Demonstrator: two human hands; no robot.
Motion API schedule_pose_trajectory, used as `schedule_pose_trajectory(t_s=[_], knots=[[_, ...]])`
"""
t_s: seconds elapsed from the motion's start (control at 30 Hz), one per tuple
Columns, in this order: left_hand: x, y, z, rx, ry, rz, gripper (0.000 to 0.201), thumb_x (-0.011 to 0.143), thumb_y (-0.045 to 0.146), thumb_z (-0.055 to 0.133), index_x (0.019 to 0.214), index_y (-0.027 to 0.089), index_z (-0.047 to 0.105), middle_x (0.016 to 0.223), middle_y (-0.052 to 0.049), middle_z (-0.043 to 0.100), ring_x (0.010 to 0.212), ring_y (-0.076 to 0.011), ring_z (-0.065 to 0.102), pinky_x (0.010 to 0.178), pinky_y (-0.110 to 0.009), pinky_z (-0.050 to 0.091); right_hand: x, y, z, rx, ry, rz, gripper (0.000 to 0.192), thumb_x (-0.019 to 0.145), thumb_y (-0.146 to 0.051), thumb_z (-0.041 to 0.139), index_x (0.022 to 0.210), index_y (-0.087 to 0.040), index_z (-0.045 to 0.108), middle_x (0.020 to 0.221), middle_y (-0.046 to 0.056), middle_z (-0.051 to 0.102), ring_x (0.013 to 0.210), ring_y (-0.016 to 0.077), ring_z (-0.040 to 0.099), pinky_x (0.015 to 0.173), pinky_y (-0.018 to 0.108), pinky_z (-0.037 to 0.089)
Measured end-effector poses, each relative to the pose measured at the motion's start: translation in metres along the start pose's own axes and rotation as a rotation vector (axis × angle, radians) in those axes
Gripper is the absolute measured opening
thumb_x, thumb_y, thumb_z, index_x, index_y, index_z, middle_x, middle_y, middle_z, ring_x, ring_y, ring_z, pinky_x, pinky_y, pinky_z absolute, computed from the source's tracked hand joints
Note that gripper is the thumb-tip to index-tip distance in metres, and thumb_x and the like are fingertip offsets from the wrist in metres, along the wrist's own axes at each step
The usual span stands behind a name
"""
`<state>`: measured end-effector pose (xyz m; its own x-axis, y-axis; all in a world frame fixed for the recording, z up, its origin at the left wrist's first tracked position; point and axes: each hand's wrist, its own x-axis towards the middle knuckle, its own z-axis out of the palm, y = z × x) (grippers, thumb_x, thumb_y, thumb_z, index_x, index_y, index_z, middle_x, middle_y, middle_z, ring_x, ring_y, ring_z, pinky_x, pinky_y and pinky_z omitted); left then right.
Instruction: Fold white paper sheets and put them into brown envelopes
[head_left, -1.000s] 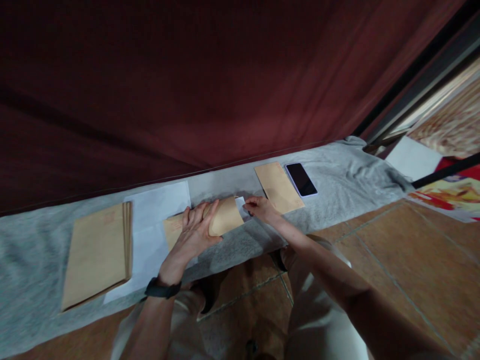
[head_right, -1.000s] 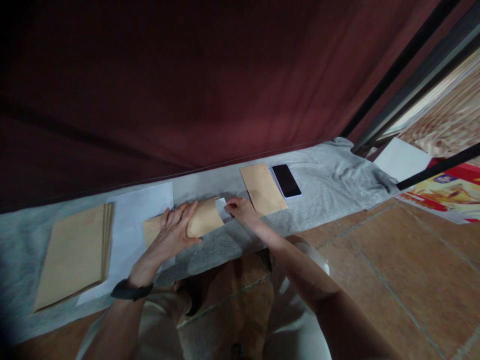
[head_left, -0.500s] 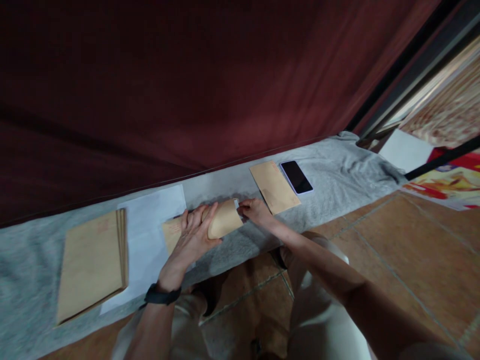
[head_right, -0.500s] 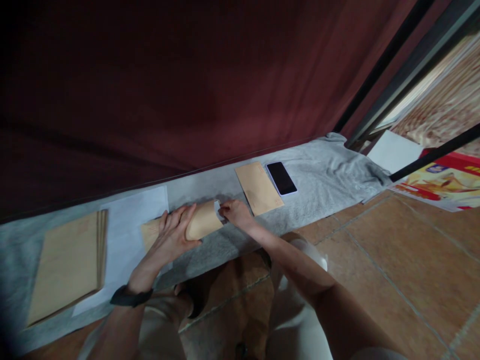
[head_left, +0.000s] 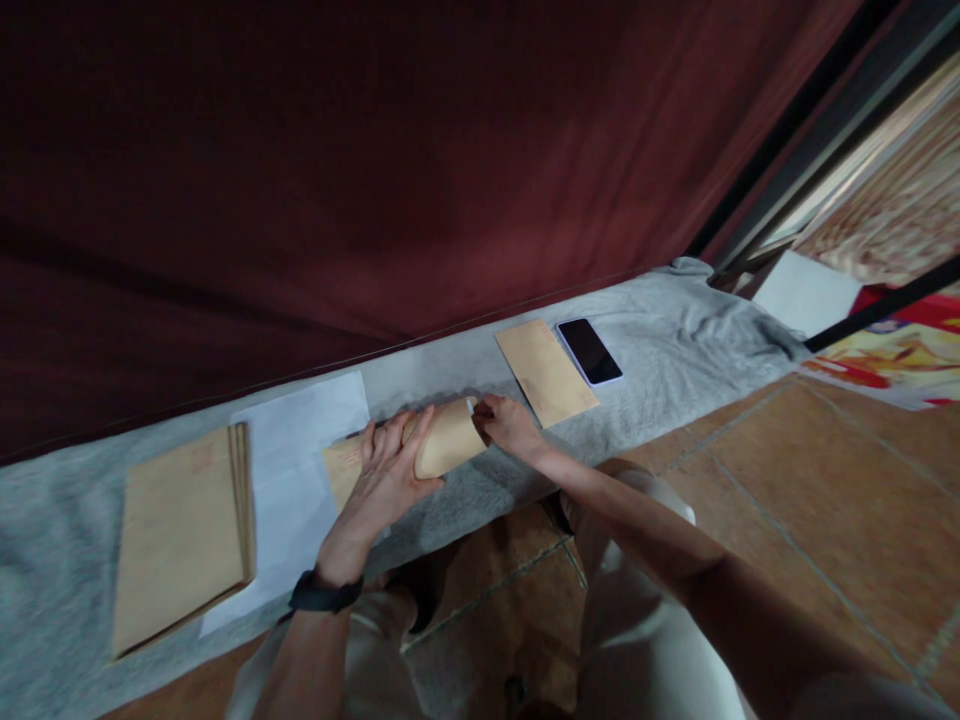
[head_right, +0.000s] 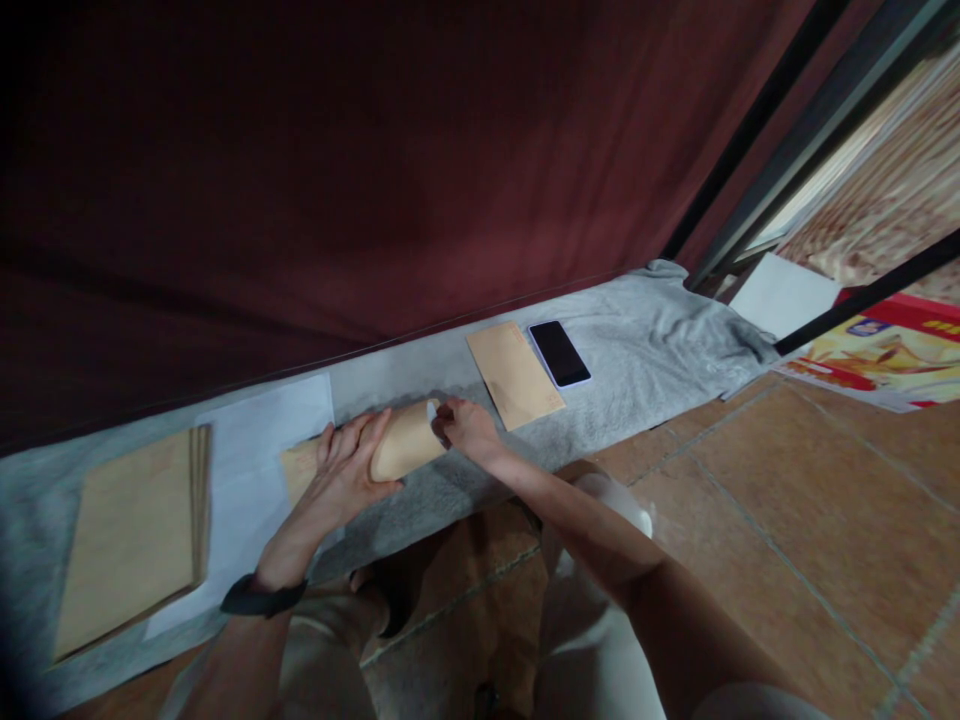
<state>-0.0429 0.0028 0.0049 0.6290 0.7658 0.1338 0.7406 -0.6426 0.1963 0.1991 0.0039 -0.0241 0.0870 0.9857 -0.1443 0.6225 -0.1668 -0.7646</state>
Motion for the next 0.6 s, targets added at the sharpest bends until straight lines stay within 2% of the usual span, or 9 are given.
schedule_pose_trajectory(t_s=[0.07, 0.2, 0.27, 0.37, 0.47, 0.6], knots=[[0.0, 0.0, 0.0, 0.003, 0.005, 0.005, 0.105, 0.078, 0.038, 0.077, 0.164, 0.025, 0.018, 0.154, -0.019, 0.044, 0.143, -0.0399, 0.042, 0.123, -0.064, 0.018, 0.0, 0.0, 0.002, -0.009, 0.034, 0.031, 0.012, 0.086, -0.017, 0.067, 0.097, -0.022, 0.071, 0.094, 0.004, 0.077, 0.088, 0.0207, 0.071, 0.074, 0.025, 0.049], [0.001, 0.001, 0.0, 0.019, 0.015, 0.01, 0.106, 0.078, 0.037, 0.078, 0.164, 0.027, 0.016, 0.154, -0.019, 0.044, 0.142, -0.0396, 0.044, 0.122, -0.063, 0.019, 0.0, -0.001, 0.002, 0.036, 0.078, 0.09, 0.032, 0.083, -0.019, 0.072, 0.114, -0.021, 0.066, 0.093, 0.005, 0.077, 0.087, 0.0213, 0.072, 0.072, 0.025, 0.05], [0.001, 0.002, 0.0, 0.025, 0.018, 0.015, 0.107, 0.078, 0.037, 0.078, 0.164, 0.027, 0.015, 0.154, -0.019, 0.044, 0.142, -0.0397, 0.044, 0.122, -0.063, 0.02, 0.001, -0.001, 0.0, 0.048, 0.043, 0.072, 0.026, 0.083, -0.018, 0.07, 0.109, -0.021, 0.068, 0.089, 0.003, 0.077, 0.083, 0.0196, 0.072, 0.07, 0.024, 0.049], [0.001, 0.002, 0.0, 0.025, 0.023, 0.03, 0.107, 0.079, 0.038, 0.077, 0.164, 0.027, 0.014, 0.154, -0.018, 0.044, 0.142, -0.0396, 0.044, 0.122, -0.063, 0.019, 0.002, -0.001, -0.004, 0.041, -0.043, 0.04, 0.008, 0.084, -0.019, 0.067, 0.089, -0.021, 0.073, 0.08, 0.002, 0.075, 0.076, 0.0173, 0.07, 0.065, 0.023, 0.047], [0.001, 0.001, 0.0, 0.027, 0.022, 0.038, 0.106, 0.079, 0.038, 0.077, 0.164, 0.027, 0.014, 0.154, -0.019, 0.043, 0.142, -0.0396, 0.043, 0.122, -0.062, 0.019, 0.003, 0.0, -0.007, 0.068, -0.087, 0.044, 0.009, 0.084, -0.019, 0.066, 0.084, -0.02, 0.075, 0.072, 0.001, 0.073, 0.068, 0.0153, 0.068, 0.062, 0.022, 0.046], [0.001, 0.001, 0.0, 0.034, 0.023, 0.043, 0.109, 0.079, 0.039, 0.078, 0.164, 0.027, 0.012, 0.153, -0.019, 0.044, 0.141, -0.0395, 0.044, 0.122, -0.062, 0.019, 0.004, 0.001, -0.008, 0.095, -0.084, 0.046, 0.011, 0.084, -0.02, 0.065, 0.084, -0.02, 0.076, 0.065, 0.0, 0.07, 0.063, 0.014, 0.065, 0.06, 0.022, 0.044]])
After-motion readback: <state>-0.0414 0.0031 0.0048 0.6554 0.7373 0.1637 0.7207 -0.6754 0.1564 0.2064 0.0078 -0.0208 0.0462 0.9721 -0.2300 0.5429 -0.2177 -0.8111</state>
